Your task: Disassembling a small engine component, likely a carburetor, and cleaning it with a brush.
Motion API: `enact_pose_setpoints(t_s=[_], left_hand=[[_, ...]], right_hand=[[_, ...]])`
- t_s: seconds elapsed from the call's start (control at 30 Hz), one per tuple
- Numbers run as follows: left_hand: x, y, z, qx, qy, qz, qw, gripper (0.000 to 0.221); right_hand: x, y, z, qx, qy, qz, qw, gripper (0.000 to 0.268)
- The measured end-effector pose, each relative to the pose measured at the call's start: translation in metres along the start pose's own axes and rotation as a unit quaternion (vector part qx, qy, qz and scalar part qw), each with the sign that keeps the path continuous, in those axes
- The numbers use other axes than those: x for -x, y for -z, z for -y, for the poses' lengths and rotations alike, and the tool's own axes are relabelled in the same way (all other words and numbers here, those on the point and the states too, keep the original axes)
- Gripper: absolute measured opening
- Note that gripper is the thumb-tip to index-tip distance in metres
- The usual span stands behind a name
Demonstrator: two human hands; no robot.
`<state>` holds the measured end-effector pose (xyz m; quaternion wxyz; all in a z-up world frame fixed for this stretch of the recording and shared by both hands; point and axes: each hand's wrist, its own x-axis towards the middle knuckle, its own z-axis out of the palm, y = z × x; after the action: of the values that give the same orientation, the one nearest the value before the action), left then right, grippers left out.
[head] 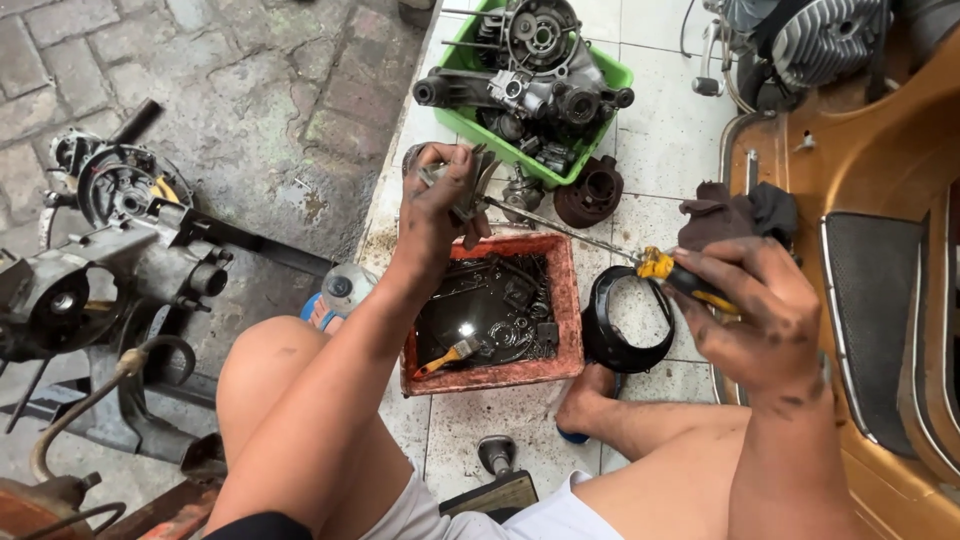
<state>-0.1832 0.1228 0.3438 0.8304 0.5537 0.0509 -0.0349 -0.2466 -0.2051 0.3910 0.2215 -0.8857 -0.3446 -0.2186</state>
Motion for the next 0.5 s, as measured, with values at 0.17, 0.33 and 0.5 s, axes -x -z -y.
enact_pose_setpoints(t_s=[0.17,0.33,0.5], left_hand=[[-0.004,0.004,0.013,0.084,-0.013,0.02,0.996,0.02],[0.005,-0.003,0.004,0.051,-0.052,0.054,0.996,0.029],[0.006,0.001,0.007,-0.012,-0.092,0.037,0.995,0.028]], right_hand=[[-0.004,0.003,0.007,-0.136,-0.198,0.067,0.969,0.049],[0.001,-0.006,-0.019,-0.422,-0.38,0.079,0.819,0.023],[0.002,-0.011,-0.015,-0.227,-0.364,0.138,0.893,0.024]])
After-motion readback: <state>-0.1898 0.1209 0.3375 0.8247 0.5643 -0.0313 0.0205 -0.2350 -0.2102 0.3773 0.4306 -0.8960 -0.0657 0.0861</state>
